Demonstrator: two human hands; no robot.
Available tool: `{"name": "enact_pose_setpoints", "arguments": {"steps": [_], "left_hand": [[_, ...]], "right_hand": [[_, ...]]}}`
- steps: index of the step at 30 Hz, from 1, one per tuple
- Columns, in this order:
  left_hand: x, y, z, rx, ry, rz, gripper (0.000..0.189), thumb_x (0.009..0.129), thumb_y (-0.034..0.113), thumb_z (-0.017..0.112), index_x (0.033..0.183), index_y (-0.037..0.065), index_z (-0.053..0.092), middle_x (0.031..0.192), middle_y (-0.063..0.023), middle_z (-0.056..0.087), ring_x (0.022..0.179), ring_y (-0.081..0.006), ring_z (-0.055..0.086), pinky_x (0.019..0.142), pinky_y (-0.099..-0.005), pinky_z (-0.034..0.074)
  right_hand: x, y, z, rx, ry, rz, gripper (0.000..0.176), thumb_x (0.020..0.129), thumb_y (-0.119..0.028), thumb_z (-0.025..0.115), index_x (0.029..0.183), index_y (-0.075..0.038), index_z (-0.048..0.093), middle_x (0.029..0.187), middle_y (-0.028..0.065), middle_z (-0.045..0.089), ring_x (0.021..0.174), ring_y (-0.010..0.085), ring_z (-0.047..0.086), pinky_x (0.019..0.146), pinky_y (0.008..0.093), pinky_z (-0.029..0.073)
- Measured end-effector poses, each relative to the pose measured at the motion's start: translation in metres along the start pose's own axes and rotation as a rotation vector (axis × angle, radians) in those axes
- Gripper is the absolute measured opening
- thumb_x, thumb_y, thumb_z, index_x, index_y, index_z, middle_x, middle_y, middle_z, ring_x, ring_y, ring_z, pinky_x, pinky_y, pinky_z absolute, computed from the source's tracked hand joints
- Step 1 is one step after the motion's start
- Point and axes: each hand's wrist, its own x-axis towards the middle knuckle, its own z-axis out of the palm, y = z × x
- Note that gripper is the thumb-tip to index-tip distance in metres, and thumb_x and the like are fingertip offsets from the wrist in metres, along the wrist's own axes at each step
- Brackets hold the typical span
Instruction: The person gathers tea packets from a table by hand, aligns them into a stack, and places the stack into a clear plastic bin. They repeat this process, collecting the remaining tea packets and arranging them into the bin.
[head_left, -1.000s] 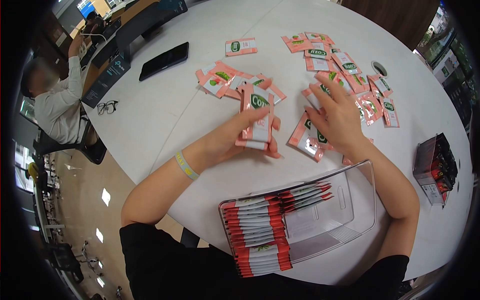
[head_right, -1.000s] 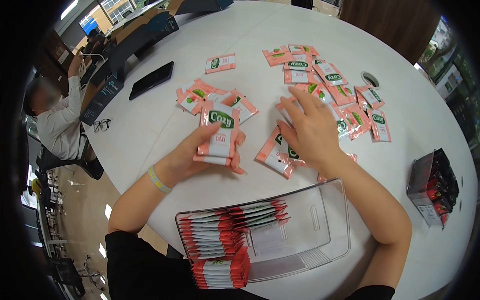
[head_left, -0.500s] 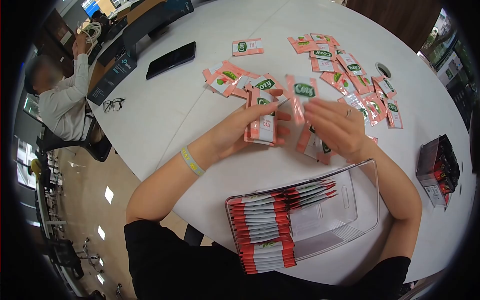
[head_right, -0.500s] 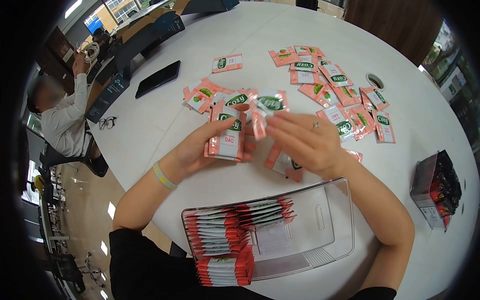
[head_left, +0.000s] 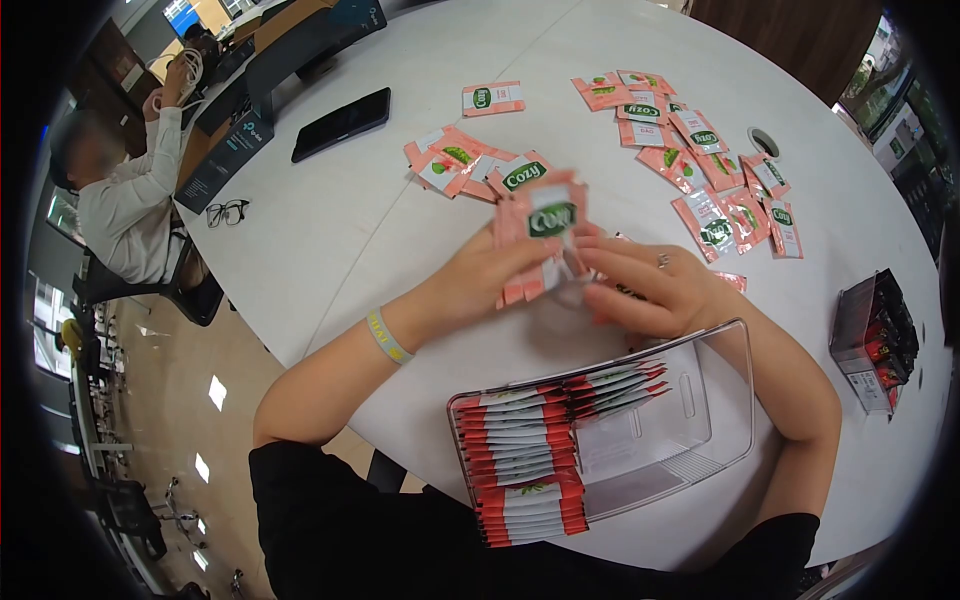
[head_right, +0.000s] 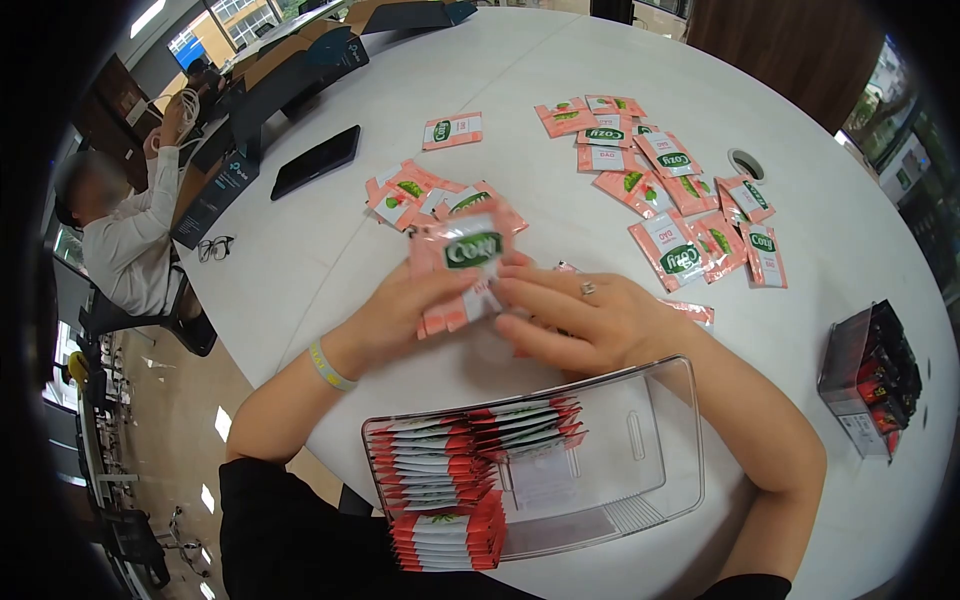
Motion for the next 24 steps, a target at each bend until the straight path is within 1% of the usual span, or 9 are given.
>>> {"name": "enact_pose_setpoints", "arguments": {"steps": [2, 3, 7, 9, 12, 15, 19, 21, 24], "left_hand": [[-0.003, 0.007, 0.0, -0.068, 0.075, 0.226, 0.066, 0.087, 0.007, 0.05, 0.146, 0.004, 0.02, 0.122, -0.0117, 0.055, 0.119, -0.0216, 0.053, 0.102, -0.0325, 0.042], [-0.007, 0.018, 0.005, -0.041, 0.201, 0.23, 0.074, 0.083, 0.002, 0.049, 0.148, 0.011, 0.016, 0.123, -0.0109, 0.054, 0.111, -0.0206, 0.057, 0.098, -0.0324, 0.044], [0.0, 0.016, -0.016, 0.274, 0.308, 0.328, 0.073, 0.08, 0.001, 0.049, 0.147, 0.015, 0.025, 0.122, -0.0116, 0.054, 0.102, -0.0232, 0.058, 0.091, -0.0328, 0.046], [-0.003, 0.014, -0.02, 1.457, 0.256, 0.483, 0.069, 0.078, 0.006, 0.053, 0.144, 0.016, 0.035, 0.122, -0.0134, 0.053, 0.101, -0.0271, 0.055, 0.091, -0.0371, 0.041], [-0.007, 0.006, -0.013, 1.632, 0.158, 0.445, 0.064, 0.077, 0.012, 0.055, 0.14, 0.016, 0.042, 0.122, -0.0147, 0.054, 0.107, -0.0292, 0.051, 0.094, -0.0403, 0.032], [-0.008, 0.003, -0.013, 1.606, 0.074, 0.523, 0.065, 0.077, 0.014, 0.056, 0.14, 0.017, 0.042, 0.125, -0.0137, 0.054, 0.108, -0.0278, 0.051, 0.095, -0.04, 0.027], [-0.007, 0.005, -0.01, 1.57, 0.005, 0.512, 0.068, 0.074, 0.012, 0.057, 0.14, 0.015, 0.042, 0.128, -0.0134, 0.054, 0.108, -0.0269, 0.052, 0.093, -0.041, 0.029], [-0.009, 0.014, -0.005, 1.453, -0.112, 0.316, 0.071, 0.073, 0.012, 0.058, 0.141, 0.011, 0.04, 0.129, -0.0135, 0.053, 0.104, -0.0275, 0.053, 0.094, -0.0416, 0.028], [-0.008, 0.011, -0.006, 1.437, -0.13, 0.424, 0.07, 0.071, 0.01, 0.058, 0.14, 0.008, 0.042, 0.125, -0.0119, 0.055, 0.094, -0.0223, 0.054, 0.09, -0.0369, 0.033]], "right_hand": [[-0.007, 0.002, 0.004, -0.024, 0.088, 0.059, 0.027, 0.075, -0.014, 0.072, 0.098, -0.005, 0.06, 0.113, 0.0157, 0.06, 0.105, 0.0291, 0.061, 0.07, 0.0306, 0.057], [-0.004, 0.001, 0.002, -0.02, 0.088, 0.062, 0.027, 0.075, -0.014, 0.072, 0.098, -0.005, 0.06, 0.113, 0.0157, 0.06, 0.105, 0.0291, 0.061, 0.07, 0.0306, 0.057], [0.006, 0.002, -0.007, 0.072, -0.197, 0.339, 0.024, 0.078, -0.023, 0.071, 0.088, -0.003, 0.063, 0.115, 0.0169, 0.058, 0.112, 0.0316, 0.056, 0.085, 0.0372, 0.051], [0.005, 0.002, -0.004, 0.11, -0.227, 0.411, 0.024, 0.079, -0.025, 0.07, 0.085, -0.002, 0.063, 0.117, 0.0174, 0.057, 0.115, 0.0325, 0.053, 0.09, 0.0393, 0.048], [0.001, 0.001, -0.002, 0.086, -0.234, 0.48, 0.025, 0.081, -0.027, 0.069, 0.081, -0.003, 0.064, 0.123, 0.0176, 0.055, 0.122, 0.0343, 0.048, 0.096, 0.0399, 0.043], [0.001, 0.002, -0.005, 0.133, -0.311, 0.525, 0.029, 0.084, -0.031, 0.065, 0.091, -0.002, 0.066, 0.133, 0.0186, 0.049, 0.129, 0.0366, 0.04, 0.101, 0.0439, 0.038], [-0.003, 0.004, -0.002, 0.136, -0.379, 0.56, 0.043, 0.091, -0.04, 0.055, 0.111, -0.002, 0.061, 0.143, 0.02, 0.039, 0.136, 0.0381, 0.03, 0.106, 0.0511, 0.028], [-0.004, 0.004, -0.002, 0.169, -0.401, 0.589, 0.047, 0.092, -0.042, 0.052, 0.117, -0.002, 0.059, 0.144, 0.0204, 0.037, 0.136, 0.0384, 0.029, 0.107, 0.053, 0.026], [-0.002, 0.004, -0.005, 0.123, -0.454, 0.554, 0.048, 0.093, -0.043, 0.05, 0.119, -0.003, 0.057, 0.144, 0.02, 0.037, 0.136, 0.0375, 0.03, 0.108, 0.0524, 0.025]]}}
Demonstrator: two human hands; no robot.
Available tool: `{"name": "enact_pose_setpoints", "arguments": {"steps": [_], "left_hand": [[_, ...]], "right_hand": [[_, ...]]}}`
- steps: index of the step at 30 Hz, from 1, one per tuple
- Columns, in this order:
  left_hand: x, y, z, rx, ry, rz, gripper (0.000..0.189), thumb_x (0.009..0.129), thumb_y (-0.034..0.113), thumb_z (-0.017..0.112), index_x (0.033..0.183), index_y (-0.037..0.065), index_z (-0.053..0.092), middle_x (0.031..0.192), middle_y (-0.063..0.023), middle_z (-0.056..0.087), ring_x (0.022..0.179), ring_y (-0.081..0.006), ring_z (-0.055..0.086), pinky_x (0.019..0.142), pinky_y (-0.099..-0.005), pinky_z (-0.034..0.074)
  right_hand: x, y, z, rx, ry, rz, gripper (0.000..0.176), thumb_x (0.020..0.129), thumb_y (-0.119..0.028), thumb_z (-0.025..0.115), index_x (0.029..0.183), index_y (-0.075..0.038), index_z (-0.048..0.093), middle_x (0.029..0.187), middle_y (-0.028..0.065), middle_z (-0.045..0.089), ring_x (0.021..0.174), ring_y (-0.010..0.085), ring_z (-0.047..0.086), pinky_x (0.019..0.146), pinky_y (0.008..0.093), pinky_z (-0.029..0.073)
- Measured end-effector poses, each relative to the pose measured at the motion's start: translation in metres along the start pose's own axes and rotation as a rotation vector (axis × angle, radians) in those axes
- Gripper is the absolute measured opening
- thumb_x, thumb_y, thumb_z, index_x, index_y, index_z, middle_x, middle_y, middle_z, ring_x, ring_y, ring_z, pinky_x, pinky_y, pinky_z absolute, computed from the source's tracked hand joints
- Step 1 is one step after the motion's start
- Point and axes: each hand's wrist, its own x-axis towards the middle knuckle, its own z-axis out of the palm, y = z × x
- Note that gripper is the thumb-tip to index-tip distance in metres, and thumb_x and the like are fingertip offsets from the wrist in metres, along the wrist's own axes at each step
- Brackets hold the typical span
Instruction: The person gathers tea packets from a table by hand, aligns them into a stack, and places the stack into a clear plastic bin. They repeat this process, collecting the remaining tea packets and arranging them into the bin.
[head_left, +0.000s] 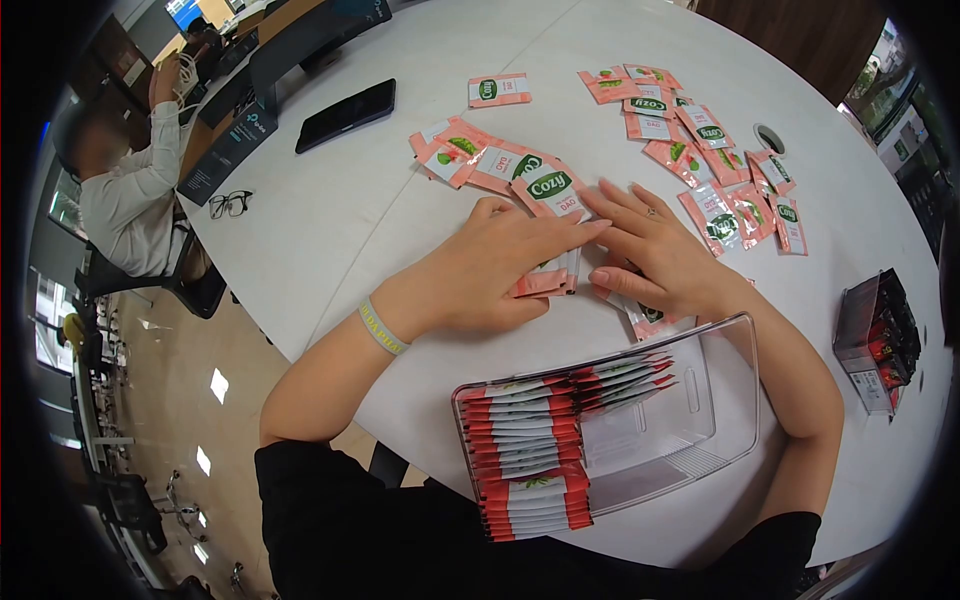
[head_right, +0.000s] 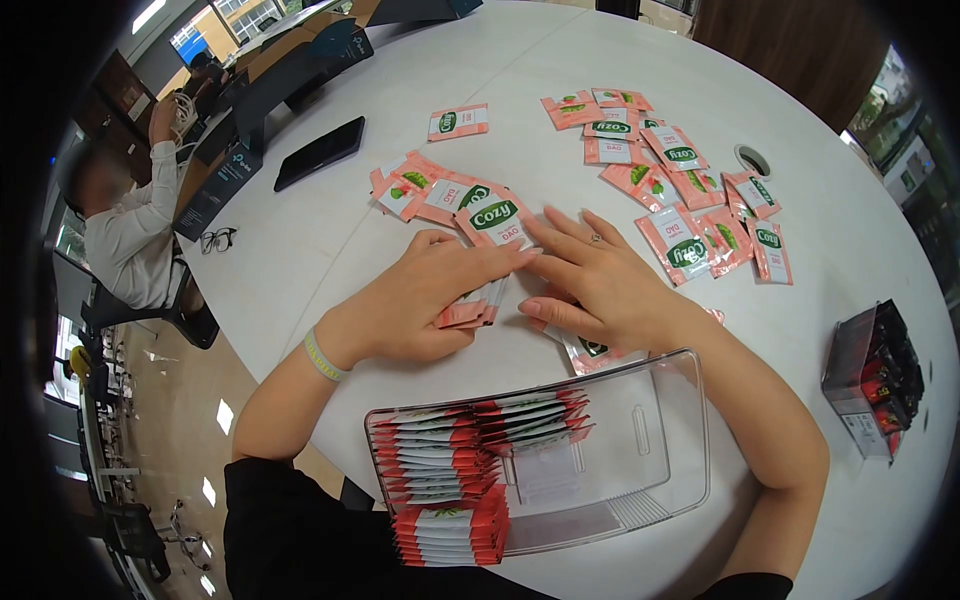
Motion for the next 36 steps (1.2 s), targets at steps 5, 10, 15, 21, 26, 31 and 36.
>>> {"name": "enact_pose_setpoints", "arguments": {"steps": [5, 10, 15, 21, 26, 31, 36], "left_hand": [[0.002, 0.007, -0.003, -0.486, 0.174, -0.271, 0.064, 0.082, 0.013, 0.057, 0.142, 0.007, 0.035, 0.124, -0.0062, 0.053, 0.092, -0.0111, 0.05, 0.084, -0.0268, 0.037], [0.012, -0.01, 0.017, -0.879, 0.693, -0.305, 0.064, 0.093, 0.029, 0.057, 0.144, 0.006, 0.026, 0.113, -0.0041, 0.052, 0.086, -0.0068, 0.052, 0.08, -0.023, 0.04], [0.012, -0.008, 0.021, -1.068, 0.594, -0.385, 0.069, 0.093, 0.03, 0.058, 0.145, 0.005, 0.019, 0.119, -0.0082, 0.049, 0.094, -0.0112, 0.055, 0.079, -0.024, 0.046], [0.003, -0.007, 0.012, -1.35, 0.468, -0.5, 0.06, 0.089, 0.015, 0.051, 0.143, 0.007, 0.026, 0.12, -0.0105, 0.052, 0.11, -0.0142, 0.052, 0.095, -0.0294, 0.044], [0.003, -0.016, 0.005, -0.669, 0.736, -0.284, 0.065, 0.082, 0.008, 0.057, 0.141, 0.005, 0.03, 0.097, -0.0091, 0.055, 0.098, -0.0154, 0.057, 0.091, -0.027, 0.045], [0.002, -0.022, 0.012, 0.251, 0.395, -0.203, 0.067, 0.076, 0.008, 0.061, 0.138, 0.002, 0.037, 0.103, -0.0181, 0.057, 0.101, -0.0332, 0.056, 0.095, -0.0436, 0.041], [0.003, -0.014, 0.017, 0.255, 0.321, -0.112, 0.067, 0.078, 0.011, 0.058, 0.14, 0.003, 0.034, 0.111, -0.0194, 0.058, 0.098, -0.0378, 0.057, 0.101, -0.0519, 0.033]], "right_hand": [[-0.001, 0.0, -0.001, 0.044, 0.029, 0.009, 0.05, 0.09, -0.038, 0.057, 0.117, 0.004, 0.055, 0.144, 0.018, 0.038, 0.133, 0.0338, 0.036, 0.107, 0.0508, 0.027], [-0.001, -0.005, -0.002, 0.054, 0.153, -0.041, 0.052, 0.085, -0.035, 0.063, 0.115, 0.006, 0.056, 0.144, 0.0167, 0.038, 0.129, 0.033, 0.04, 0.104, 0.049, 0.031], [0.001, -0.009, -0.006, -0.077, 0.095, -0.151, 0.052, 0.085, -0.036, 0.063, 0.117, 0.003, 0.057, 0.145, 0.0148, 0.039, 0.127, 0.0309, 0.042, 0.102, 0.0468, 0.034], [0.004, -0.01, -0.008, -0.099, 0.053, -0.339, 0.043, 0.087, -0.038, 0.061, 0.118, -0.008, 0.059, 0.142, 0.0132, 0.042, 0.126, 0.0298, 0.044, 0.098, 0.0433, 0.039], [0.001, -0.008, -0.007, -0.044, 0.038, -0.241, 0.041, 0.087, -0.04, 0.059, 0.112, -0.008, 0.063, 0.132, 0.0134, 0.05, 0.122, 0.0301, 0.048, 0.095, 0.0403, 0.043], [0.001, -0.006, -0.002, -0.017, 0.081, -0.199, 0.042, 0.088, -0.041, 0.058, 0.111, -0.006, 0.063, 0.127, 0.0144, 0.054, 0.121, 0.0302, 0.048, 0.096, 0.0399, 0.043], [0.001, -0.007, -0.002, -0.027, 0.101, -0.185, 0.047, 0.089, -0.043, 0.057, 0.116, -0.005, 0.06, 0.127, 0.0159, 0.054, 0.121, 0.0308, 0.048, 0.098, 0.04, 0.041]]}}
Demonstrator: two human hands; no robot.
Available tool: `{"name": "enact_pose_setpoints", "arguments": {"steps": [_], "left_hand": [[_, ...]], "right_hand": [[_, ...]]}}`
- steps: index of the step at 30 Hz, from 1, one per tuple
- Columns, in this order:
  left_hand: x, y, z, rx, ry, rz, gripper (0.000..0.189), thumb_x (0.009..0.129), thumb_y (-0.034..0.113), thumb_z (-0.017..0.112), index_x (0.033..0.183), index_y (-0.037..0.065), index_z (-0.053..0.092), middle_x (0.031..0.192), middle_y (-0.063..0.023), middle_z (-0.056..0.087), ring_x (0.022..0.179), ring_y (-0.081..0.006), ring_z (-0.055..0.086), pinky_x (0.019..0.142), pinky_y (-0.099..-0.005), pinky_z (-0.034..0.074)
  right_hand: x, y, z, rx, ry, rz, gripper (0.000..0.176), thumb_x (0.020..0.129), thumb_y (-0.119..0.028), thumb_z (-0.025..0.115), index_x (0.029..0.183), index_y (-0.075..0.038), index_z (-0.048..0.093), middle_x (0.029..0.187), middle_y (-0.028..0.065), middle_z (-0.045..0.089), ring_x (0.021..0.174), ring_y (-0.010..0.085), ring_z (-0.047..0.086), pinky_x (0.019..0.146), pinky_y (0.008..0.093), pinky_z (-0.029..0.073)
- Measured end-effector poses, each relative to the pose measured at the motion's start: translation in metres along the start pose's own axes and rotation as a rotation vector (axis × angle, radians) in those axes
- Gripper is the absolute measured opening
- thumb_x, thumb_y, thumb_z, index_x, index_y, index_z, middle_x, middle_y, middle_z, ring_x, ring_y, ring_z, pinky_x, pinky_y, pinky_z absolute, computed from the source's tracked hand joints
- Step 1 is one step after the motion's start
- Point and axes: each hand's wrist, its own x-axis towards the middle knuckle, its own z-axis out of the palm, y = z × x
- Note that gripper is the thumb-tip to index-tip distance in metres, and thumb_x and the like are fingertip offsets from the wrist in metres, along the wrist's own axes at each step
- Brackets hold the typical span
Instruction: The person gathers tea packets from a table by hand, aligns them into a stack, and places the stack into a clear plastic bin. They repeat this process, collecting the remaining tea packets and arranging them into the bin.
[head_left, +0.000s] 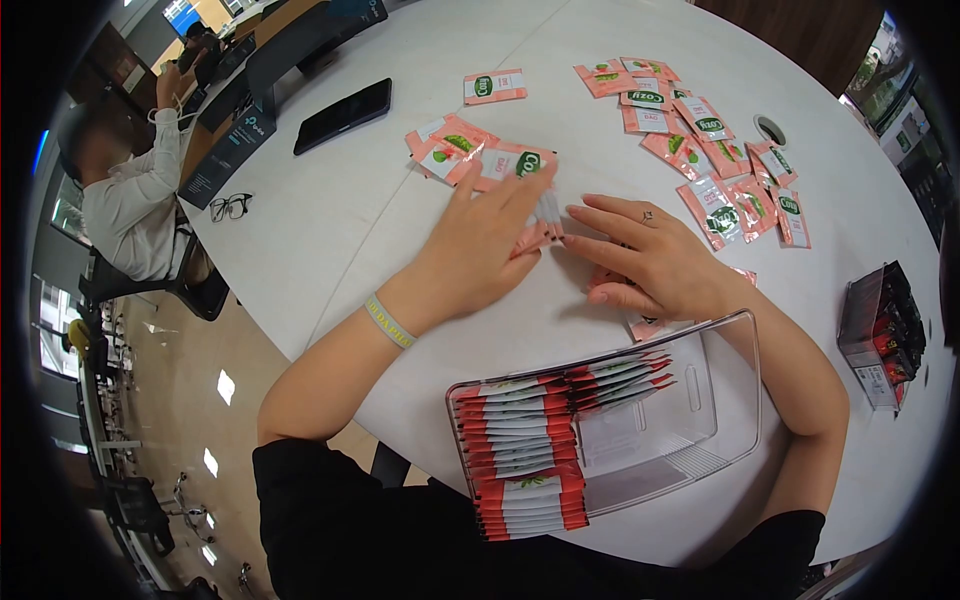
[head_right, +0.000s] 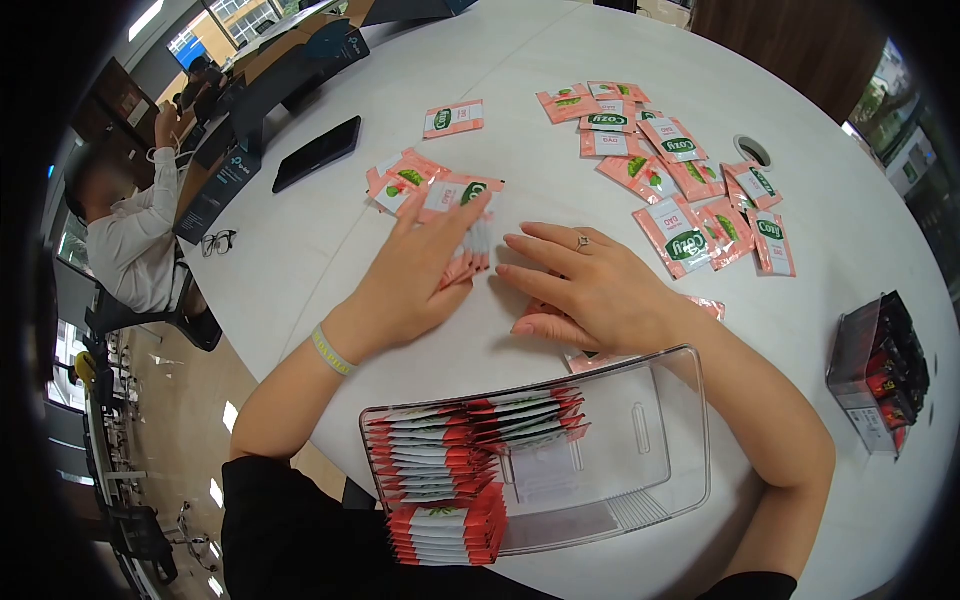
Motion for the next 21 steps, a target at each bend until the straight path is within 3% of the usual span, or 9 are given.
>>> {"name": "enact_pose_setpoints", "arguments": {"steps": [2, 5, 7, 8, 10, 12, 15, 17, 21], "left_hand": [[0.0, 0.006, -0.004, -0.085, -0.049, -0.001, 0.066, 0.079, 0.011, 0.057, 0.14, 0.003, 0.034, 0.111, -0.0196, 0.058, 0.097, -0.038, 0.057, 0.102, -0.0526, 0.032], [0.001, 0.018, -0.016, -0.25, -0.175, -0.021, 0.065, 0.081, 0.01, 0.055, 0.141, 0.001, 0.032, 0.108, -0.016, 0.06, 0.097, -0.0299, 0.059, 0.102, -0.0465, 0.035], [0.002, 0.029, -0.027, -0.747, -0.246, -0.348, 0.066, 0.082, 0.009, 0.053, 0.143, 0.002, 0.029, 0.112, -0.0115, 0.058, 0.096, -0.0199, 0.059, 0.097, -0.0368, 0.04], [0.001, 0.025, -0.02, -0.749, -0.246, -0.35, 0.066, 0.082, 0.009, 0.053, 0.143, 0.002, 0.029, 0.112, -0.0115, 0.058, 0.096, -0.0199, 0.059, 0.097, -0.0368, 0.04], [0.003, 0.016, -0.007, -0.964, 0.116, -0.22, 0.069, 0.082, 0.007, 0.053, 0.145, 0.006, 0.026, 0.12, -0.0105, 0.051, 0.092, -0.0136, 0.056, 0.087, -0.0288, 0.044], [0.003, 0.008, -0.012, -0.982, 0.132, -0.285, 0.069, 0.084, 0.011, 0.054, 0.146, 0.008, 0.025, 0.123, -0.0131, 0.046, 0.092, -0.0167, 0.058, 0.082, -0.0305, 0.047], [0.009, 0.005, -0.018, -1.304, 0.194, -0.587, 0.06, 0.087, 0.025, 0.054, 0.14, 0.008, 0.031, 0.115, -0.013, 0.048, 0.098, -0.0184, 0.057, 0.082, -0.0355, 0.052], [0.01, 0.005, -0.018, -1.306, 0.176, -0.63, 0.058, 0.087, 0.027, 0.056, 0.137, 0.009, 0.033, 0.115, -0.0131, 0.049, 0.097, -0.0181, 0.058, 0.082, -0.0355, 0.052], [0.01, 0.005, -0.013, -1.242, 0.134, -0.657, 0.052, 0.088, 0.029, 0.057, 0.132, 0.01, 0.036, 0.117, -0.0128, 0.047, 0.097, -0.0177, 0.057, 0.082, -0.0345, 0.052]], "right_hand": [[0.0, 0.001, 0.0, -0.005, -0.023, 0.013, 0.052, 0.089, -0.045, 0.056, 0.12, -0.003, 0.057, 0.128, 0.0169, 0.053, 0.122, 0.0318, 0.047, 0.099, 0.0402, 0.039], [0.0, 0.002, 0.0, 0.02, -0.029, 0.051, 0.056, 0.09, -0.047, 0.054, 0.122, -0.001, 0.054, 0.129, 0.0176, 0.052, 0.123, 0.0328, 0.046, 0.101, 0.041, 0.037], [-0.001, 0.002, -0.001, 0.035, -0.04, 0.071, 0.057, 0.09, -0.047, 0.054, 0.123, -0.001, 0.053, 0.13, 0.0179, 0.052, 0.124, 0.0328, 0.046, 0.101, 0.0419, 0.037], [-0.002, 0.003, -0.001, 0.052, -0.049, 0.09, 0.058, 0.089, -0.047, 0.054, 0.123, 0.0, 0.053, 0.13, 0.0181, 0.051, 0.124, 0.0327, 0.046, 0.101, 0.0427, 0.037], [-0.001, 0.002, -0.002, 0.017, -0.048, 0.1, 0.057, 0.089, -0.047, 0.055, 0.124, -0.002, 0.053, 0.129, 0.018, 0.052, 0.123, 0.0318, 0.046, 0.101, 0.0434, 0.036], [0.0, 0.0, -0.003, -0.019, -0.046, 0.11, 0.057, 0.088, -0.047, 0.056, 0.124, -0.003, 0.053, 0.127, 0.0179, 0.053, 0.122, 0.0309, 0.047, 0.102, 0.044, 0.036], [0.002, -0.003, -0.001, 0.009, -0.005, 0.177, 0.055, 0.086, -0.044, 0.061, 0.125, -0.006, 0.052, 0.122, 0.0151, 0.057, 0.117, 0.0279, 0.052, 0.102, 0.0458, 0.036], [0.0, -0.002, 0.005, 0.009, 0.088, 0.248, 0.049, 0.082, -0.04, 0.066, 0.118, -0.008, 0.058, 0.115, 0.0114, 0.061, 0.112, 0.0254, 0.055, 0.102, 0.0467, 0.036], [-0.002, 0.001, 0.006, -0.058, 0.147, 0.193, 0.045, 0.078, -0.038, 0.07, 0.11, -0.006, 0.063, 0.109, 0.0096, 0.064, 0.109, 0.0242, 0.057, 0.102, 0.0474, 0.036]]}}
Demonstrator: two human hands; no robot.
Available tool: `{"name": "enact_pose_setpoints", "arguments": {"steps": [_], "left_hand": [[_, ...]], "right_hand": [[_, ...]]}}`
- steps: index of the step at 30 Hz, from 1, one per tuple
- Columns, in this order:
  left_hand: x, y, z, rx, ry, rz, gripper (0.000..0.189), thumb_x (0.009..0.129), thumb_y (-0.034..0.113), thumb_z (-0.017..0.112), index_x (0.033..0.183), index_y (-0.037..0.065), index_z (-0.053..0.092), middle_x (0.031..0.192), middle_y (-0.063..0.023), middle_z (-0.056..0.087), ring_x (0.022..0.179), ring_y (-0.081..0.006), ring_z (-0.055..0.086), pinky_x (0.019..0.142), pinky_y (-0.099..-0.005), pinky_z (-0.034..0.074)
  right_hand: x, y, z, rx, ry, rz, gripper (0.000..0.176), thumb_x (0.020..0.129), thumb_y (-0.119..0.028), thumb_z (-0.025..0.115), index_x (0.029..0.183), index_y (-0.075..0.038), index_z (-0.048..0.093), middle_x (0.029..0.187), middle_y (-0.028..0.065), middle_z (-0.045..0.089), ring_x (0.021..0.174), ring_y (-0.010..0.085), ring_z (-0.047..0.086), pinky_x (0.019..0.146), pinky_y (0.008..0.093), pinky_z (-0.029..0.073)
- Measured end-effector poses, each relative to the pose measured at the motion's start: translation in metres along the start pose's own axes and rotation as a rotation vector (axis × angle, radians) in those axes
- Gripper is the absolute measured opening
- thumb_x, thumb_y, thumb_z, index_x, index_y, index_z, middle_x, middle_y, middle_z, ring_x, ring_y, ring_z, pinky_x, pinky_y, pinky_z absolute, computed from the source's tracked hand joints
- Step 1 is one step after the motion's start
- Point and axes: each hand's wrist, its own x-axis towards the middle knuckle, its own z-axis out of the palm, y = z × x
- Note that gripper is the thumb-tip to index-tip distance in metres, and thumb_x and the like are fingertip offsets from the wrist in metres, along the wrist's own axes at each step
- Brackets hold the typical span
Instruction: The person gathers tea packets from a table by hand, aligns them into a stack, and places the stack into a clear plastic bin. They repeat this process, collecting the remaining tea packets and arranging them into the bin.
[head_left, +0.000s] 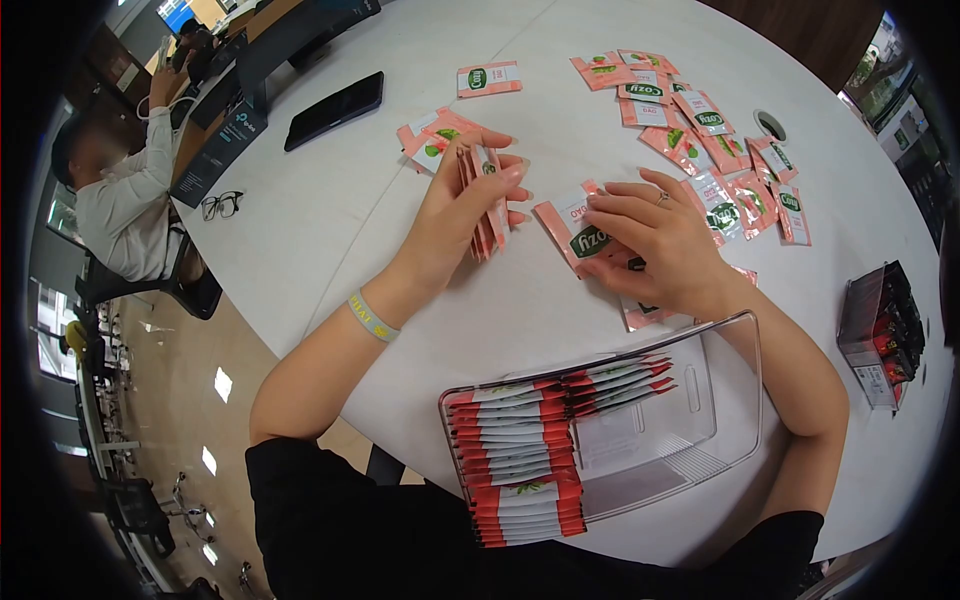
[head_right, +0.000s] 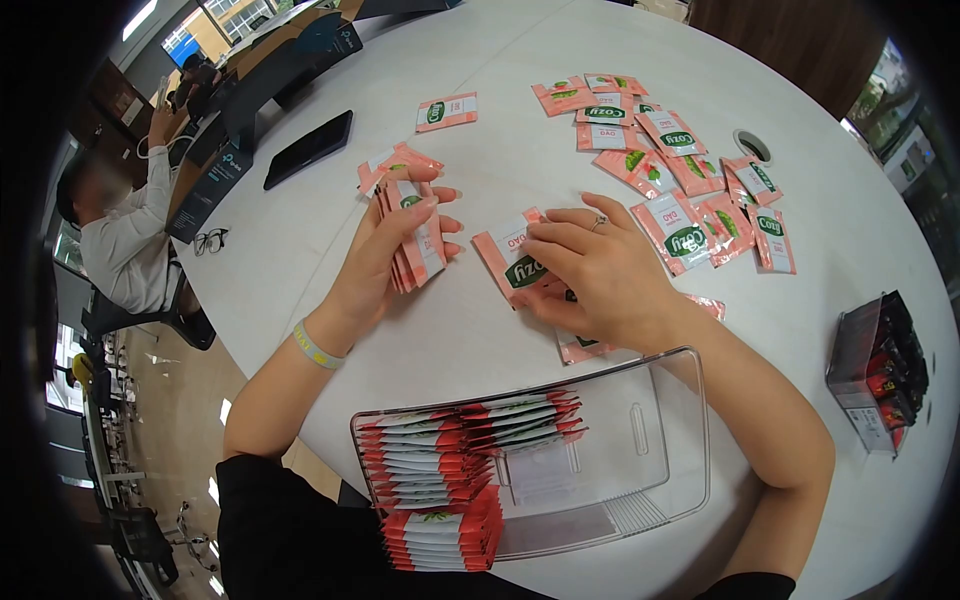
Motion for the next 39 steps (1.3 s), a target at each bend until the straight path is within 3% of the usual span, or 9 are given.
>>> {"name": "enact_pose_setpoints", "arguments": {"steps": [6, 12, 14, 19, 25, 30, 33, 37, 39], "left_hand": [[-0.002, -0.016, 0.002, 0.242, 0.046, 0.29, 0.056, 0.086, 0.016, 0.065, 0.133, 0.013, 0.035, 0.122, -0.0088, 0.041, 0.104, -0.0143, 0.048, 0.089, -0.0291, 0.044], [-0.003, -0.014, 0.001, 0.404, -0.078, 0.198, 0.061, 0.08, 0.014, 0.073, 0.128, 0.012, 0.034, 0.119, -0.0062, 0.04, 0.107, -0.0159, 0.045, 0.092, -0.0308, 0.041], [-0.005, -0.016, 0.003, 0.421, -0.083, 0.224, 0.062, 0.079, 0.013, 0.073, 0.127, 0.012, 0.034, 0.119, -0.0064, 0.041, 0.107, -0.0163, 0.046, 0.093, -0.0315, 0.04], [-0.003, -0.017, 0.002, 0.383, -0.075, 0.249, 0.064, 0.08, 0.012, 0.072, 0.129, 0.013, 0.032, 0.122, -0.0085, 0.042, 0.107, -0.0169, 0.046, 0.092, -0.032, 0.041], [0.0, -0.012, -0.001, 0.199, -0.022, 0.186, 0.063, 0.084, 0.015, 0.066, 0.136, 0.011, 0.03, 0.127, -0.0146, 0.043, 0.11, -0.0195, 0.051, 0.091, -0.0319, 0.044], [0.003, -0.008, -0.004, -0.167, -0.007, -0.075, 0.063, 0.085, 0.015, 0.064, 0.138, 0.01, 0.029, 0.13, -0.0186, 0.043, 0.118, -0.027, 0.052, 0.097, -0.0391, 0.047], [0.001, -0.002, -0.002, -0.284, -0.035, -0.136, 0.067, 0.083, 0.017, 0.068, 0.137, 0.009, 0.028, 0.126, -0.0168, 0.046, 0.11, -0.0205, 0.056, 0.091, -0.0336, 0.049], [0.001, 0.004, -0.003, -0.4, -0.07, -0.243, 0.064, 0.085, 0.016, 0.065, 0.138, 0.008, 0.029, 0.124, -0.0158, 0.052, 0.109, -0.0219, 0.058, 0.09, -0.0358, 0.051], [0.0, 0.005, -0.004, -0.476, -0.089, -0.356, 0.051, 0.092, 0.015, 0.051, 0.139, 0.007, 0.033, 0.131, -0.0213, 0.05, 0.117, -0.0252, 0.055, 0.096, -0.0403, 0.048]], "right_hand": [[0.005, -0.007, -0.015, -0.089, -0.126, 0.001, 0.04, 0.07, -0.036, 0.073, 0.093, -0.006, 0.063, 0.104, 0.0102, 0.066, 0.105, 0.024, 0.059, 0.103, 0.0499, 0.034], [0.002, -0.01, -0.004, -0.014, -0.051, 0.151, 0.034, 0.064, -0.027, 0.074, 0.088, -0.006, 0.064, 0.099, 0.0078, 0.066, 0.097, 0.0233, 0.06, 0.103, 0.05, 0.034], [0.0, -0.007, 0.002, -0.034, 0.07, 0.024, 0.03, 0.064, -0.023, 0.074, 0.088, -0.006, 0.066, 0.097, 0.0058, 0.066, 0.094, 0.0214, 0.06, 0.1, 0.0476, 0.037], [-0.001, -0.004, 0.004, -0.052, 0.059, -0.056, 0.023, 0.067, -0.014, 0.07, 0.089, -0.008, 0.067, 0.096, 0.0038, 0.067, 0.093, 0.0186, 0.06, 0.091, 0.0423, 0.041], [0.001, -0.008, -0.003, -0.025, 0.047, 0.037, 0.031, 0.067, -0.009, 0.067, 0.097, -0.01, 0.064, 0.087, 0.0025, 0.065, 0.085, 0.017, 0.061, 0.088, 0.04, 0.043], [0.002, -0.007, -0.004, -0.071, 0.018, 0.021, 0.026, 0.068, -0.008, 0.066, 0.095, -0.011, 0.064, 0.083, 0.0012, 0.062, 0.078, 0.0181, 0.061, 0.089, 0.0399, 0.042], [-0.004, -0.003, 0.002, -0.09, 0.05, -0.014, 0.019, 0.069, -0.006, 0.066, 0.088, -0.011, 0.065, 0.085, 0.001, 0.062, 0.084, 0.017, 0.062, 0.09, 0.0399, 0.042], [0.0, -0.004, -0.004, -0.124, 0.3, -0.095, 0.018, 0.066, -0.003, 0.068, 0.082, -0.01, 0.064, 0.09, 0.0007, 0.064, 0.093, 0.0185, 0.064, 0.089, 0.0403, 0.043], [0.0, -0.004, -0.004, -0.16, 0.357, -0.138, 0.019, 0.065, -0.002, 0.069, 0.082, -0.009, 0.064, 0.091, 0.0007, 0.064, 0.094, 0.0197, 0.065, 0.088, 0.0401, 0.044]]}}
